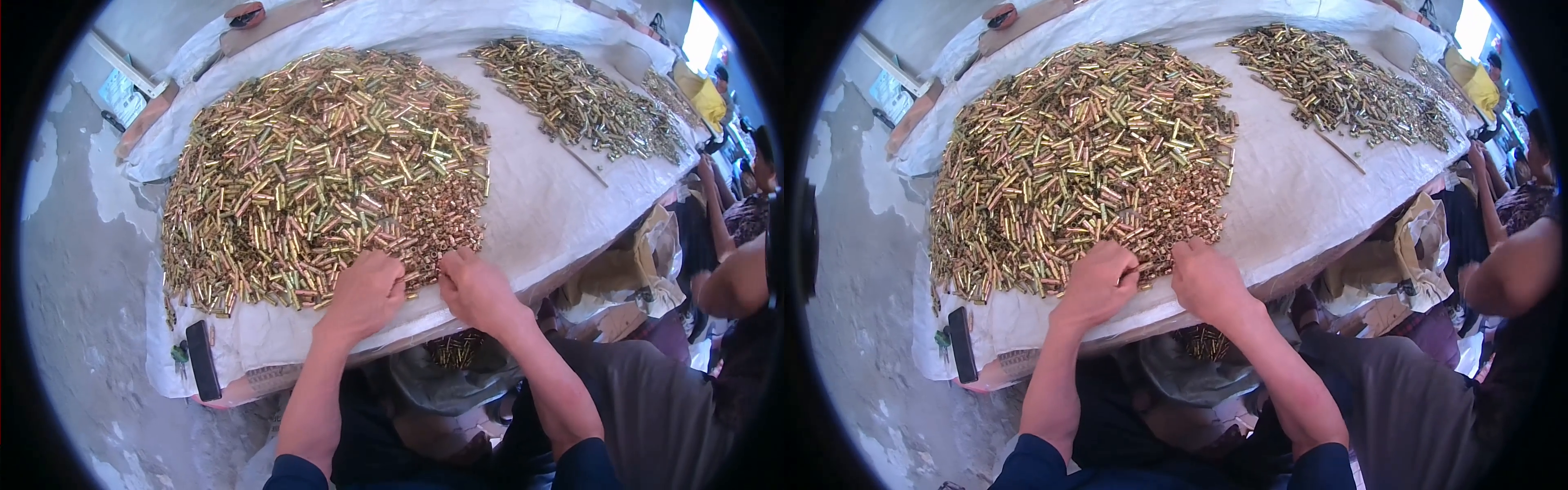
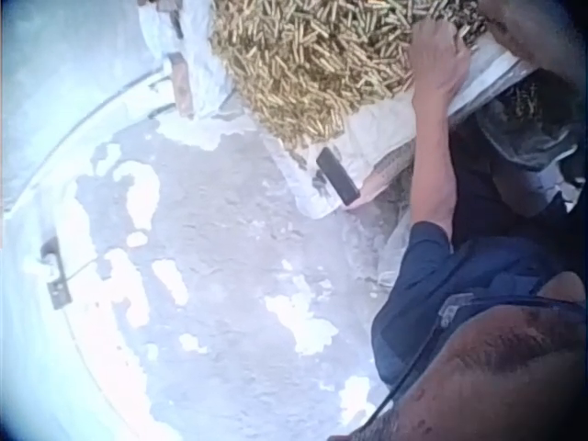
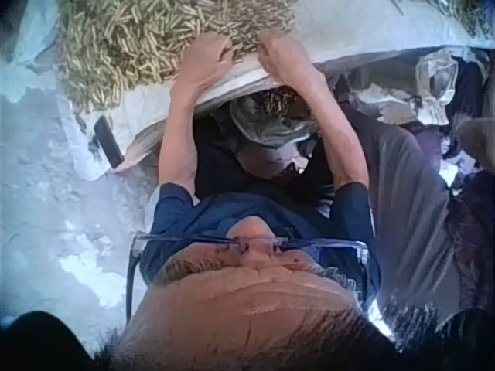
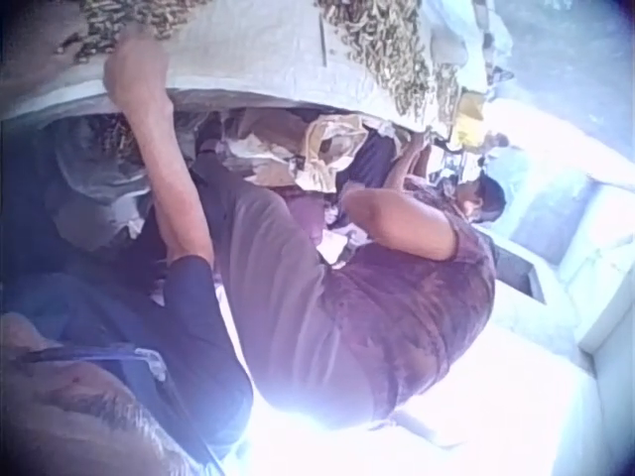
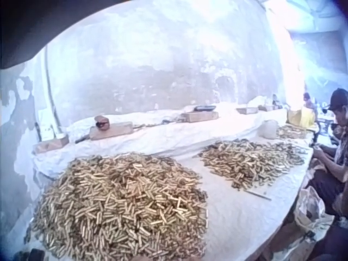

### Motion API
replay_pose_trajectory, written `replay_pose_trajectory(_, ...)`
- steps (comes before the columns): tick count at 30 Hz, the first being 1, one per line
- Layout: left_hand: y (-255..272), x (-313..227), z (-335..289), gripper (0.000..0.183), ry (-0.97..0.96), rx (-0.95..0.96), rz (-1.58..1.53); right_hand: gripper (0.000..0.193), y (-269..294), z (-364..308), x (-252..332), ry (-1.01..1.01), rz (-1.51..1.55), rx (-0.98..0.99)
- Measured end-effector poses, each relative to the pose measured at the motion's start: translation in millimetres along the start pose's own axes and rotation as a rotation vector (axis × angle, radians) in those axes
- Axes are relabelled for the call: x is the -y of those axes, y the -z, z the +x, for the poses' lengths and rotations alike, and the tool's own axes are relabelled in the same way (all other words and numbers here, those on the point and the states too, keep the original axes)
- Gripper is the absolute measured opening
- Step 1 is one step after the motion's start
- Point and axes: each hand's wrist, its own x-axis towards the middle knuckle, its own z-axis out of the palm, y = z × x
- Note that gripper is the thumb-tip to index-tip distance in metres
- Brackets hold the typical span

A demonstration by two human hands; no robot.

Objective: The person puts on glasses by hand, then assembles ammunition by inserting bullet tips into metal casings by hand.

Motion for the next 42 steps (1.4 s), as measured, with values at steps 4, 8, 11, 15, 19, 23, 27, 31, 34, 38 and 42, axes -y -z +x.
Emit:
replay_pose_trajectory(4, -10.0, -4.1, 1.4, 0.013, -0.062, -0.075, -0.011, 0.011, 11.9, 0.2, 0.2, -0.031, 0.160, -0.110)
replay_pose_trajectory(8, -5.6, -14.4, 0.1, 0.014, -0.109, -0.062, -0.125, 0.015, 19.5, -3.7, 0.2, -0.074, 0.476, -0.044)
replay_pose_trajectory(11, -2.5, -18.3, -0.4, 0.016, -0.119, -0.042, -0.218, 0.012, 23.1, -5.6, 5.1, -0.106, 0.633, -0.004)
replay_pose_trajectory(15, -4.1, -19.7, 0.5, 0.018, -0.158, -0.056, -0.310, 0.012, 19.5, -5.5, 0.6, -0.136, 0.836, 0.039)
replay_pose_trajectory(19, -4.1, -21.7, 0.2, 0.021, -0.133, -0.057, -0.355, 0.009, 23.9, -3.9, 1.8, -0.229, 1.038, 0.099)
replay_pose_trajectory(23, -5.6, -22.2, -0.6, 0.018, -0.119, -0.034, -0.385, 0.010, 24.2, -5.0, -0.7, -0.254, 1.059, 0.056)
replay_pose_trajectory(27, -3.9, -22.4, -0.3, 0.017, -0.102, -0.025, -0.382, 0.010, 22.3, -7.0, -5.6, -0.221, 1.084, 0.025)
replay_pose_trajectory(31, -5.4, -22.2, -0.7, 0.017, -0.111, -0.028, -0.396, 0.009, 23.8, -8.4, -4.0, -0.206, 0.971, 0.044)
replay_pose_trajectory(34, -5.7, -21.4, -1.3, 0.017, -0.111, -0.035, -0.383, 0.008, 28.8, -7.6, 0.7, -0.212, 0.964, 0.055)
replay_pose_trajectory(38, -4.8, -21.3, -1.3, 0.017, -0.114, -0.041, -0.374, 0.006, 27.6, -7.5, -2.7, -0.181, 0.953, 0.044)
replay_pose_trajectory(42, -6.7, -18.4, -0.7, 0.019, -0.120, -0.065, -0.374, 0.006, 26.5, -7.7, -1.5, -0.194, 0.969, 0.017)
